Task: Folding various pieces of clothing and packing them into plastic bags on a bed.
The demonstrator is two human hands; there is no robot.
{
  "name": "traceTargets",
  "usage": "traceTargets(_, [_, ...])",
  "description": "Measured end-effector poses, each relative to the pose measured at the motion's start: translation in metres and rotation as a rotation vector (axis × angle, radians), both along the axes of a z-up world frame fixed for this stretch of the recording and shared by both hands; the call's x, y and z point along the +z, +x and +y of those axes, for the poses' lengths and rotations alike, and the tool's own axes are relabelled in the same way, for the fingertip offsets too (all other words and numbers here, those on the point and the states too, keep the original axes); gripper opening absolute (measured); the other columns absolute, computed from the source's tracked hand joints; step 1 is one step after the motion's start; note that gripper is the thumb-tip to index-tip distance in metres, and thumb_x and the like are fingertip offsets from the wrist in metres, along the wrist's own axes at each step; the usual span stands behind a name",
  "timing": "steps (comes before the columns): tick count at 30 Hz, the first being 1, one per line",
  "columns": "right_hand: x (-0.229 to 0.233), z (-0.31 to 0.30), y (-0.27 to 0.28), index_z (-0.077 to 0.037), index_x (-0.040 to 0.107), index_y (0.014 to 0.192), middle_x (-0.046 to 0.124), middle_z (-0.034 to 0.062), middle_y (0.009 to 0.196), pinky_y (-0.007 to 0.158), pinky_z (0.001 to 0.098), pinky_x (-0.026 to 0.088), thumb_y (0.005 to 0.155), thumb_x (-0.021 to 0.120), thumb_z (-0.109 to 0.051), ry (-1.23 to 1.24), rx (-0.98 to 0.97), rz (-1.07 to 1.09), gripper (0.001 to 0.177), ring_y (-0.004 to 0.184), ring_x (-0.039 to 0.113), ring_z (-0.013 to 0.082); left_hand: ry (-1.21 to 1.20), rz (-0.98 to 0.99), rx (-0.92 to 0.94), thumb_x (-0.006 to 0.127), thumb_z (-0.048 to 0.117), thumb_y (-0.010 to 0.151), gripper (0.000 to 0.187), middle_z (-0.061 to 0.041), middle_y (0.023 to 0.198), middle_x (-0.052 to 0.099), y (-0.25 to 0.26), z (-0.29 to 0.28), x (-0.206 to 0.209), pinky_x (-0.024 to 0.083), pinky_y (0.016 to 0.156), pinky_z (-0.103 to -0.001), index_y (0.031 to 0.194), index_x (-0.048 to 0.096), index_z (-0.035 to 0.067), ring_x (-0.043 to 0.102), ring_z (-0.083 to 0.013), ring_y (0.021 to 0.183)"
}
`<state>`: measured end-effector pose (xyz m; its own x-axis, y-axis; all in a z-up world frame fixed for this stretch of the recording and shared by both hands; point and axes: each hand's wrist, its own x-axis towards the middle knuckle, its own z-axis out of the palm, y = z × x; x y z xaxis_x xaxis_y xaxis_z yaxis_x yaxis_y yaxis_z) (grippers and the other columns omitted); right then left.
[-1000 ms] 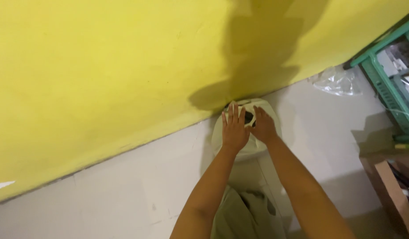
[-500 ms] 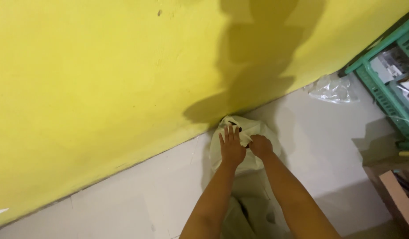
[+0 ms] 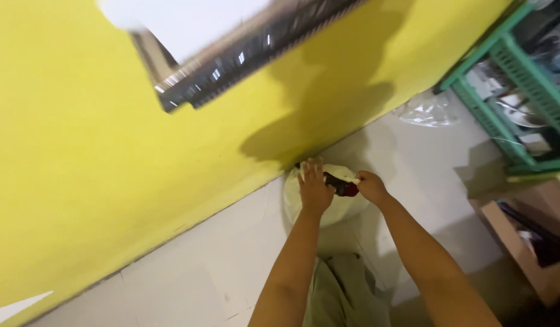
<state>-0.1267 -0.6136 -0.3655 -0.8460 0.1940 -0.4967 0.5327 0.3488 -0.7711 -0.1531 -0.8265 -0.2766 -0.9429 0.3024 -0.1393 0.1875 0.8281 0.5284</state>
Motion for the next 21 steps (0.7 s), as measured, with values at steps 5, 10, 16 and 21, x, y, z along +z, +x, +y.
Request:
traceTargets(5, [0.07,-0.004,0.037,-0.007,0.066,0.097,0.065,0.0082,0.084,0.071,0.0356,0.049,0.079,0.07,-0.013,0.176,0.07,-0.014,0.02,0.079,0.06,0.0212,-0.02,0.059,-0.013,0.071,0.02,0.081,0.095,-0.023,0.168,0.02,0.015,0.007,0.074,0.012,0.125,-0.061,0.164,0.024,0.01,0.012,-0.041,0.158])
traceTargets(10, [0.174,-0.003,0.063,-0.007,0.063,0.098,0.062,0.0085,0.083,0.07,0.0356,0.049,0.076,0.078,-0.022,0.132,-0.069,0.071,0.03,0.077,0.058,0.0212,-0.002,0.053,-0.09,0.073,0.026,0.08,0.094,-0.024,0.167,0.019,0.021,0.015,0.151,0.01,0.124,-0.061,0.159,0.026,0.007,0.011,-0.0409,0.156])
traceTargets(16, [0.333,0.052,0.106,-0.006,0.06,0.085,0.057,0.0052,0.073,0.062,0.0337,0.045,0.074,0.079,-0.017,0.229,-0.27,0.28,0.024,0.067,0.052,0.0155,0.053,0.105,-0.194,0.078,0.029,0.08,0.095,-0.019,0.168,0.019,0.026,0.047,0.243,0.01,0.125,-0.06,0.158,0.028,0.007,0.01,-0.0393,0.157])
traceTargets(21, [0.449,0.07,0.162,-0.005,0.052,0.069,0.048,0.0002,0.061,0.054,0.0305,0.037,0.079,0.074,-0.011,0.24,-0.428,0.467,0.025,0.06,0.043,0.0096,0.052,0.066,-0.34,0.079,0.027,0.08,0.096,-0.015,0.169,0.018,0.045,0.084,0.328,0.014,0.122,-0.061,0.16,0.028,0.014,0.011,-0.0376,0.157])
